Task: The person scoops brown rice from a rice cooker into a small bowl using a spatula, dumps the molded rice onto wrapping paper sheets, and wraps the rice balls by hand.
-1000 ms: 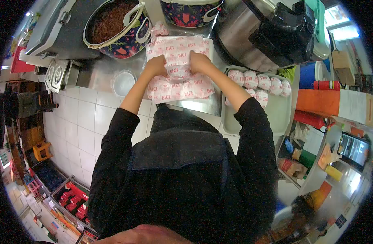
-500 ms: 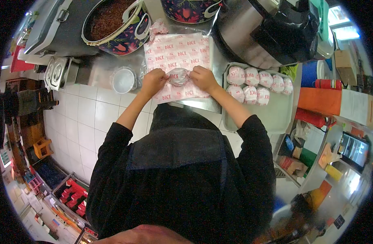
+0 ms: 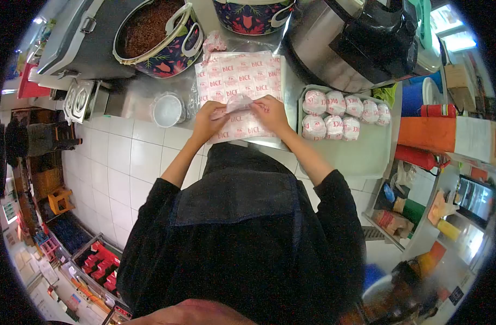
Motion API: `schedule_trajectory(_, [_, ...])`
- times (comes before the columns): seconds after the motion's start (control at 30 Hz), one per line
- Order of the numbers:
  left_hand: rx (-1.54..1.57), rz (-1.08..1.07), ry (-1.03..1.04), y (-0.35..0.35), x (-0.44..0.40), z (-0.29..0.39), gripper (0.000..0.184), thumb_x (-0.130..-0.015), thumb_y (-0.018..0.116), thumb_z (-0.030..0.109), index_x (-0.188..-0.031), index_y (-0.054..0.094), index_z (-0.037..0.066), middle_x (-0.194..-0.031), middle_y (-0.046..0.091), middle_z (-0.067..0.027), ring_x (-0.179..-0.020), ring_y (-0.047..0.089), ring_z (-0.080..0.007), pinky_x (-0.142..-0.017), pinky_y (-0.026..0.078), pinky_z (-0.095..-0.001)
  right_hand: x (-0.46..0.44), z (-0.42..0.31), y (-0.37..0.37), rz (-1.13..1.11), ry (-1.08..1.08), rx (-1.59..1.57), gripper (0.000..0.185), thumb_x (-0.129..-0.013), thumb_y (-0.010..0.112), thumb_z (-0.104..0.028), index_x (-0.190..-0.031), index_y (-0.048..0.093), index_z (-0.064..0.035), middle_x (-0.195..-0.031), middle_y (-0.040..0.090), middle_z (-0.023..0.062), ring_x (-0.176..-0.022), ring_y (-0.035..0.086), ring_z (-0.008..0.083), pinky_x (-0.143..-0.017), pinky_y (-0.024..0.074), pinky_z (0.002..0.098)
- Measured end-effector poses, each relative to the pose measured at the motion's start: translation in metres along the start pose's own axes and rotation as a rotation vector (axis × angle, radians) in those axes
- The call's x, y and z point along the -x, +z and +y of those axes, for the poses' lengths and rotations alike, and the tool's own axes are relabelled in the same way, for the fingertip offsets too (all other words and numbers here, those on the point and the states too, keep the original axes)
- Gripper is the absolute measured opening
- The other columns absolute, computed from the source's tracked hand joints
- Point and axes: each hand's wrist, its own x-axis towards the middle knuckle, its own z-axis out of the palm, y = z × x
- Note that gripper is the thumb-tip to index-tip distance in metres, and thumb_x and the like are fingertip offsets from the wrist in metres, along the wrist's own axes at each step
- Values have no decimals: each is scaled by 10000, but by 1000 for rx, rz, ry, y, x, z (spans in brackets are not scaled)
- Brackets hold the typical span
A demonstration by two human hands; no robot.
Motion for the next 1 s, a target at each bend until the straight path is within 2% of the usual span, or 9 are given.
schedule_trajectory(0.03, [55, 115, -140, -3, -2, 4, 300, -637, 731, 79, -894, 603, -7, -864, 590, -124, -817, 592, -257, -727, 468, -327, 1, -7, 0, -35, 368, -197, 224, -710, 742, -190, -864, 660, -49, -793, 636, 64, -689, 570, 132, -634, 445, 256])
schedule_trajectory(0.17, [278, 403, -593, -1, -9, 13, 217, -612, 760, 122, -710, 595, 22, -683, 588, -97, -658, 591, -200, -633, 452, -295, 6, -19, 6, -16, 337, -320, 244, -698, 758, -205, -854, 655, -48, -745, 647, 50, -668, 544, 77, -624, 433, 235])
schedule_trajectory(0.3, [78, 318, -567, 5, -20, 12, 187, -614, 721, 96, -640, 549, 26, -693, 584, -103, -622, 569, -203, -592, 440, -299, 3, -34, 24, 61, 296, -277, 198, -674, 746, -168, -796, 649, -45, -746, 634, 76, -674, 580, 126, -609, 447, 281])
schedule_trajectory(0.4, [-177, 350, -271, 21, -31, 15, 134, -632, 642, 56, -666, 522, 8, -708, 577, -140, -612, 571, -285, -566, 447, -360, -6, -45, 35, 137, 16, -29, 150, -664, 682, -123, -784, 647, -41, -719, 578, 147, -661, 580, 311, -596, 454, 360])
schedule_trajectory(0.67, [-47, 105, -215, -2, -20, 14, 159, -683, 584, 6, -832, 641, 9, -820, 624, -173, -751, 615, -345, -660, 494, -379, -16, -52, 28, 28, 81, -101, 256, -704, 639, -91, -946, 647, -9, -836, 637, 156, -779, 639, 275, -699, 501, 330])
schedule_trajectory(0.77, [-120, -37, -145, -6, -23, 10, 141, -711, 566, 12, -824, 651, 7, -804, 637, -174, -732, 624, -337, -664, 501, -371, -15, -51, 29, -13, 193, -375, 282, -739, 589, -62, -1011, 636, 0, -887, 644, 169, -815, 649, 255, -733, 505, 314])
schedule_trajectory(0.87, [-301, -165, -121, -7, -43, 3, 73, -718, 594, 55, -743, 634, 0, -732, 636, -163, -670, 622, -333, -652, 501, -371, -22, -52, 35, -11, 215, -326, 266, -755, 586, -66, -1012, 637, -21, -927, 646, 163, -791, 647, 280, -724, 508, 339])
schedule_trajectory(0.93, [-402, -251, -145, -10, -50, 4, 94, -710, 626, 94, -700, 623, 0, -692, 631, -157, -634, 616, -336, -636, 497, -382, -30, -53, 39, -71, 3, 12, 234, -754, 588, -93, -978, 629, -37, -869, 641, 137, -748, 628, 309, -710, 505, 381])
schedule_trajectory(1.0, [-371, -171, -429, -10, -56, 9, 211, -646, 709, 183, -722, 615, 10, -746, 641, -160, -665, 615, -320, -631, 482, -390, -37, -51, 44, -50, -58, 218, 185, -754, 594, -133, -916, 634, -53, -833, 604, 166, -748, 597, 313, -647, 490, 372])
